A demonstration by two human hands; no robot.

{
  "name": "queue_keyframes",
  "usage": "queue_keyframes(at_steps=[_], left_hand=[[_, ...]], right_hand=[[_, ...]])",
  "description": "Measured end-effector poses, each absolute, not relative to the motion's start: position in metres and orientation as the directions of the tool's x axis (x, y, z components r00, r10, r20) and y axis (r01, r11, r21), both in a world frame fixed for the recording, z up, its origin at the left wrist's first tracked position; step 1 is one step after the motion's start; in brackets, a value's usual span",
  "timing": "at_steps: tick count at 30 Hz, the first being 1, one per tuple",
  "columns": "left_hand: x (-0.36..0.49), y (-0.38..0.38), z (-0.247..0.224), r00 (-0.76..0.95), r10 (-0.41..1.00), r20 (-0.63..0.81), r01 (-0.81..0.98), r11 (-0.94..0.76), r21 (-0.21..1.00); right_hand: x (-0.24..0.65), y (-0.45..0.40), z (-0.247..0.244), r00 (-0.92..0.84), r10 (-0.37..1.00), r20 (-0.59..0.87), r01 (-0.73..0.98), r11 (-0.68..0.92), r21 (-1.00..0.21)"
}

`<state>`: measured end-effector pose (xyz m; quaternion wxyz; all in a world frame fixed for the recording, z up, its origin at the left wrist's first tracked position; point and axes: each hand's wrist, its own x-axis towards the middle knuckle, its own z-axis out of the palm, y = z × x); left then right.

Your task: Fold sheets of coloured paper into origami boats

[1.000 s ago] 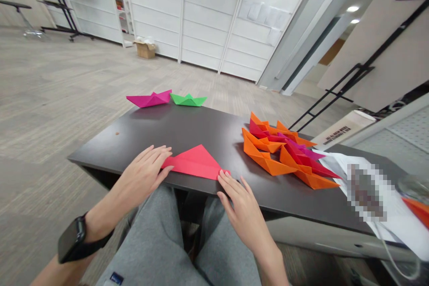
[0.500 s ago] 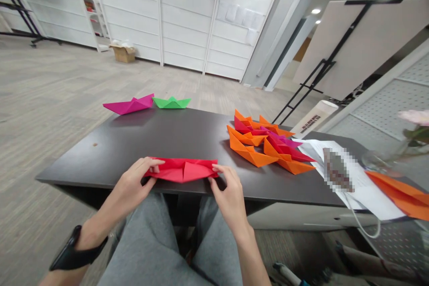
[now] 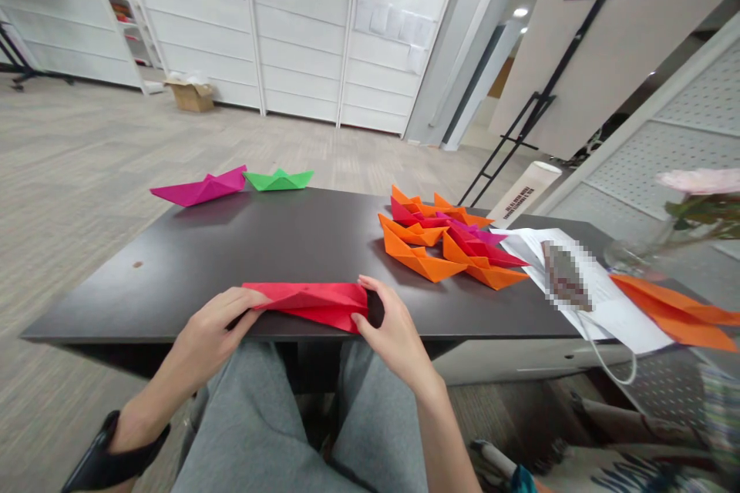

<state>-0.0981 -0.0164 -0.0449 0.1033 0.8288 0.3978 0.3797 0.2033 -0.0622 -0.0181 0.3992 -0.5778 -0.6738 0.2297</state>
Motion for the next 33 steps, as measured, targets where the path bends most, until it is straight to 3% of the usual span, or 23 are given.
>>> queue_keyframes(at_steps=[10,16,25,33], left_hand=[[-0.095,-0.02,-0.039,0.386,0.757,0.527,0.568,-0.645,0.511],[-0.094,-0.021,-0.035,0.348,0.783,0.516,0.576,-0.613,0.541],[-0.093,-0.02,-0.035,0.327,0.786,0.524,0.568,-0.607,0.556],[-0.094,-0.02,-0.037,0.323,0.794,0.515,0.587,-0.595,0.549]], right_hand=[[0.195,-0.061,-0.008,0.073,0.953,0.294,0.563,0.204,-0.801],[0.189,-0.063,-0.013,0.103,0.951,0.29,0.425,0.222,-0.878],[0.202,-0.069,0.003,-0.12,0.936,0.332,0.437,0.35,-0.829],[0.201,-0.058,-0.017,0.042,0.981,0.19,0.21,0.177,-0.961]])
